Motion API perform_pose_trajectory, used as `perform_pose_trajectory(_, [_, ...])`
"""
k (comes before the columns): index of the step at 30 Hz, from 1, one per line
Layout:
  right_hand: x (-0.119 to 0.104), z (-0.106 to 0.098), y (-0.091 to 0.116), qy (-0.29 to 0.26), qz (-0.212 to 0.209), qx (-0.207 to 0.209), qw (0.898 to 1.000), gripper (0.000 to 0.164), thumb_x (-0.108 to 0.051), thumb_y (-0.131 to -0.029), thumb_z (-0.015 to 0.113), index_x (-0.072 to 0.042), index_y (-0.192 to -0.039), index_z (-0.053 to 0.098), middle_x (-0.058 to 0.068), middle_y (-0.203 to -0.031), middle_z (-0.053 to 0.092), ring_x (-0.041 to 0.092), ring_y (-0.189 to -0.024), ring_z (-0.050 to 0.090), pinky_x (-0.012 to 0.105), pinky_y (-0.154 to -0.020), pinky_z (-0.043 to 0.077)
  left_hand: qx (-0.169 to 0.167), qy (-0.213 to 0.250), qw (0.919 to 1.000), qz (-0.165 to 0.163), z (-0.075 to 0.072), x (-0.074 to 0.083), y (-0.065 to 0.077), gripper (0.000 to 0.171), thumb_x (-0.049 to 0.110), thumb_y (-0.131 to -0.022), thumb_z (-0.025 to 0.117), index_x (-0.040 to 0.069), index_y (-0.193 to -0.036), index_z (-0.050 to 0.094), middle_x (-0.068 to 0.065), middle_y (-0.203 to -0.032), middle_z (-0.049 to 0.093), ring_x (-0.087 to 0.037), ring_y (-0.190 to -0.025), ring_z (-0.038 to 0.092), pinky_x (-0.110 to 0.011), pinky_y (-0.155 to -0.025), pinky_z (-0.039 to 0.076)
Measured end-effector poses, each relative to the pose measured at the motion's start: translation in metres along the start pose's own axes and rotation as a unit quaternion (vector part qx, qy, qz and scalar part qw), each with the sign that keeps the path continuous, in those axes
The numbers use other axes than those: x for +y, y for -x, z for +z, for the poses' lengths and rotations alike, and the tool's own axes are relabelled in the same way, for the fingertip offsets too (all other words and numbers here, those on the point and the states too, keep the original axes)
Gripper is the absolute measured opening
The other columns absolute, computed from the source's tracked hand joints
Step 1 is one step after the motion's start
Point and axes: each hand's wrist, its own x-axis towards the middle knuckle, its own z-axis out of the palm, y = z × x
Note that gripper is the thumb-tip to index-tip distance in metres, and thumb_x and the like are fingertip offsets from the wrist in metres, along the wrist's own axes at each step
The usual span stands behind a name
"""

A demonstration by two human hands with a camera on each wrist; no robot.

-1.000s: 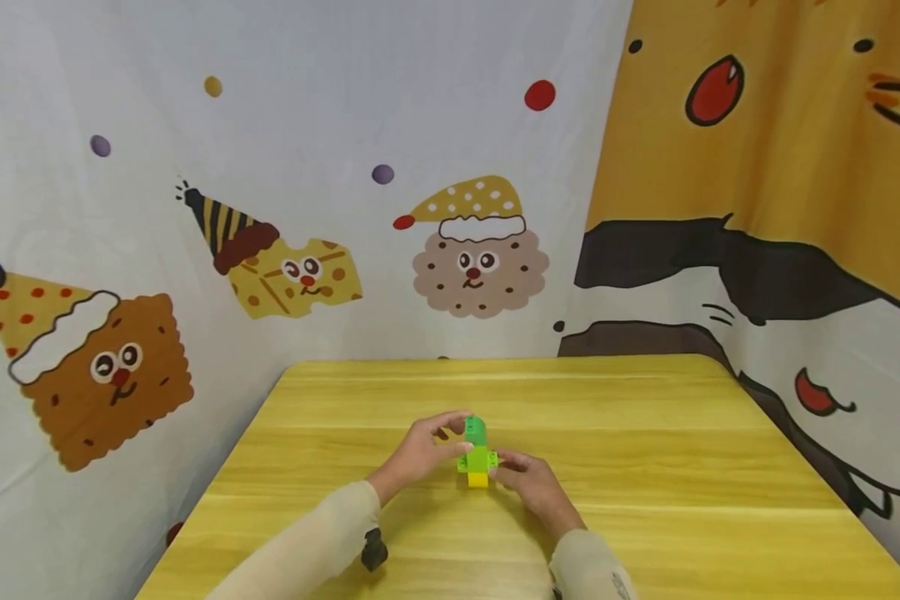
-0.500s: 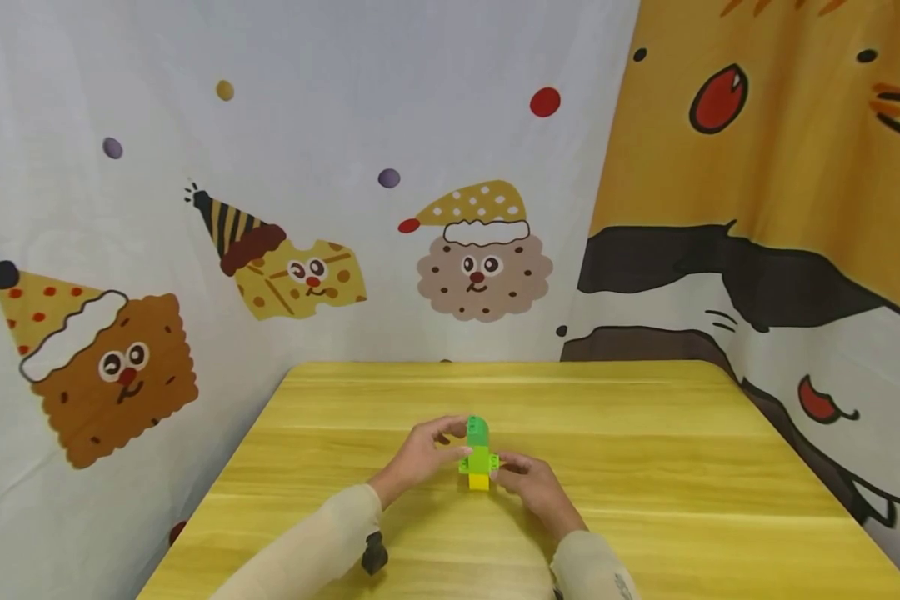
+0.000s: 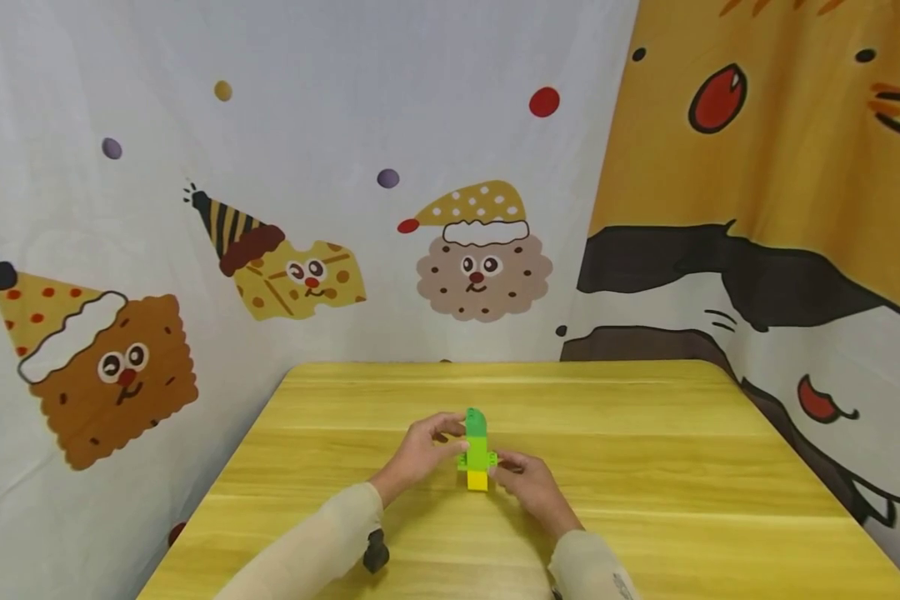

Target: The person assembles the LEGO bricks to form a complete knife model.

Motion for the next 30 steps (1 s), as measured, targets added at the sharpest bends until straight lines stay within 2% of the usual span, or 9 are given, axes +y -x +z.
perform_pose_trajectory(7, [-0.0021, 0.0027, 0.0019, 0.054, -0.022, 0.008, 0.998, 0.051, -0.025, -0.091, 0.074, -0.004, -0.135, 0.060, 0.010, -0.115, 0.064, 0.024, -0.099, 0.064, 0.041, -0.078, 0.055, 0.001, 0.013, 0.9999, -0.001, -0.0007, -0.0013, -0.0006, 0.042, 0.032, -0.095, 0.069, 0.025, -0.135, 0.059, 0.012, -0.112, 0.068, -0.008, -0.105, 0.060, -0.036, -0.092, 0.045])
perform_pose_trajectory(12, [-0.0018, 0.0032, 0.0018, 0.072, -0.031, 0.013, 0.997, 0.049, -0.024, -0.090, 0.076, -0.006, -0.133, 0.063, 0.009, -0.112, 0.066, 0.025, -0.099, 0.064, 0.041, -0.078, 0.055, 0.002, 0.015, 0.9999, -0.004, -0.0006, -0.0015, -0.0001, 0.042, 0.032, -0.095, 0.069, 0.026, -0.136, 0.059, 0.012, -0.112, 0.068, -0.009, -0.105, 0.060, -0.037, -0.092, 0.045])
perform_pose_trajectory(20, [-0.0026, 0.0024, 0.0018, 0.066, -0.041, 0.014, 0.997, 0.043, -0.020, -0.090, 0.075, -0.006, -0.130, 0.066, 0.008, -0.107, 0.067, 0.022, -0.094, 0.064, 0.039, -0.076, 0.055, -0.010, 0.012, 0.9998, -0.015, 0.0014, -0.0044, 0.0026, 0.049, 0.029, -0.095, 0.070, 0.024, -0.141, 0.055, 0.010, -0.113, 0.069, -0.023, -0.112, 0.062, -0.038, -0.093, 0.045])
perform_pose_trajectory(25, [-0.0035, 0.0029, 0.0017, 0.078, -0.054, 0.019, 0.995, 0.051, -0.020, -0.090, 0.075, -0.007, -0.137, 0.060, 0.012, -0.115, 0.064, 0.026, -0.100, 0.064, 0.042, -0.080, 0.055, -0.012, 0.014, 0.9997, -0.017, 0.0030, -0.0057, 0.0022, 0.050, 0.027, -0.095, 0.069, 0.023, -0.142, 0.054, 0.010, -0.114, 0.069, -0.022, -0.112, 0.062, -0.038, -0.093, 0.046])
perform_pose_trajectory(30, [-0.0050, 0.0034, -0.0007, 0.112, -0.097, 0.033, 0.988, 0.064, -0.014, -0.089, 0.076, -0.013, -0.148, 0.049, 0.016, -0.128, 0.059, 0.032, -0.109, 0.061, 0.050, -0.090, 0.051, -0.008, 0.011, 0.9999, -0.011, 0.0040, -0.0063, 0.0004, 0.049, 0.026, -0.096, 0.068, 0.023, -0.143, 0.054, 0.009, -0.114, 0.069, -0.016, -0.109, 0.062, -0.038, -0.092, 0.046])
